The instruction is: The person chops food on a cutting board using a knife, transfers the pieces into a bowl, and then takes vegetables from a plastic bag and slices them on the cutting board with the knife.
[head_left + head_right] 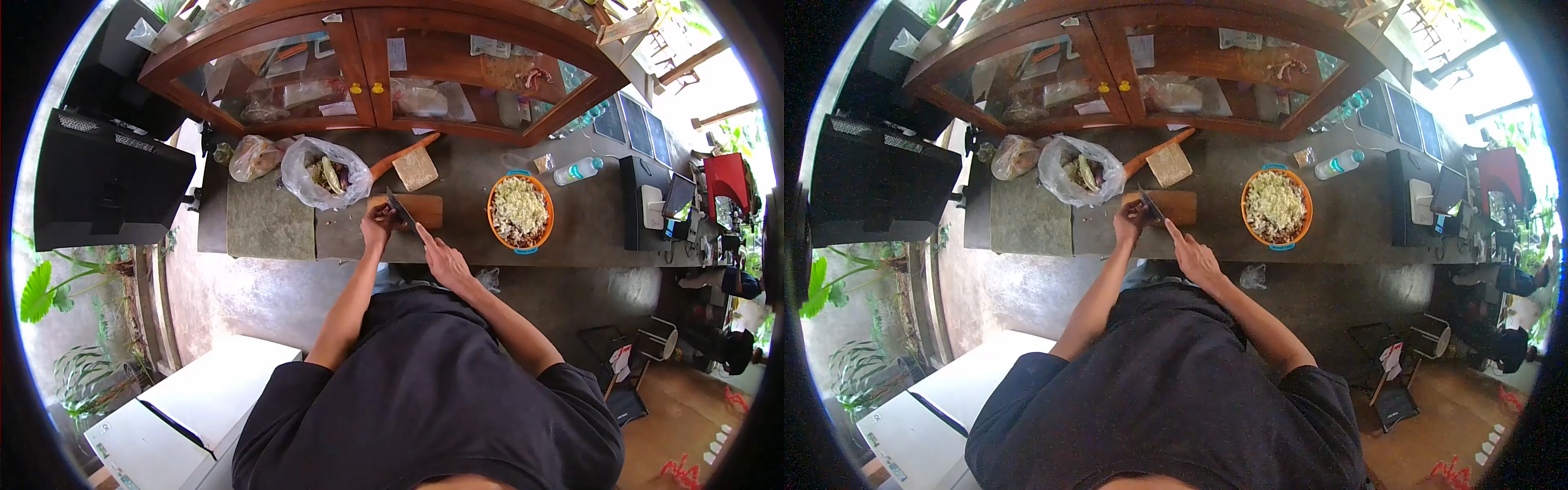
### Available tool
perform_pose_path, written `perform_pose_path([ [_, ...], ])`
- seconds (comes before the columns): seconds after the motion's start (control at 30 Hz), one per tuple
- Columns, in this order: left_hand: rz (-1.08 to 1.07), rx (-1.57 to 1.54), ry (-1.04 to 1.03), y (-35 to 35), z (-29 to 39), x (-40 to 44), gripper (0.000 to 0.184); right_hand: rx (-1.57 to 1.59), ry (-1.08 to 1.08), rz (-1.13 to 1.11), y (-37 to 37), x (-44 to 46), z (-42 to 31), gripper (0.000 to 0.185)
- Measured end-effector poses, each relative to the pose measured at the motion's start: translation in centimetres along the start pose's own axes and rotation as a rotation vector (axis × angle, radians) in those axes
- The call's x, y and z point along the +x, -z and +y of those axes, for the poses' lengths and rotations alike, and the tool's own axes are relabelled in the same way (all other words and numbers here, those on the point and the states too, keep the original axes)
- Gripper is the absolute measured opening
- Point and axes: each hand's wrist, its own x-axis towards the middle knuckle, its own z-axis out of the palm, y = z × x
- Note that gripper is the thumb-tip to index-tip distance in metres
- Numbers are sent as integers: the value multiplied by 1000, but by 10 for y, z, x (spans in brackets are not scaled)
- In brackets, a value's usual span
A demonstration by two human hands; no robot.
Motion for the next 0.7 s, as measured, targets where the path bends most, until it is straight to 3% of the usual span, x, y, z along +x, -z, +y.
perform_pose_path([
  [0.1,24,47,-31,0,-44,21,34,-39,-5,-1,1,0,-5,65],
  [0.27,71,222,-70,-1,28,-12,31,-98,-2,2,-7,2,-5,74],
  [0.47,68,210,-99,1,26,-10,30,-108,-71,-91,-7,8,-13,81],
  [0.7,47,252,-77,6,13,0,29,-78,-70,-49,-13,19,-18,80],
])
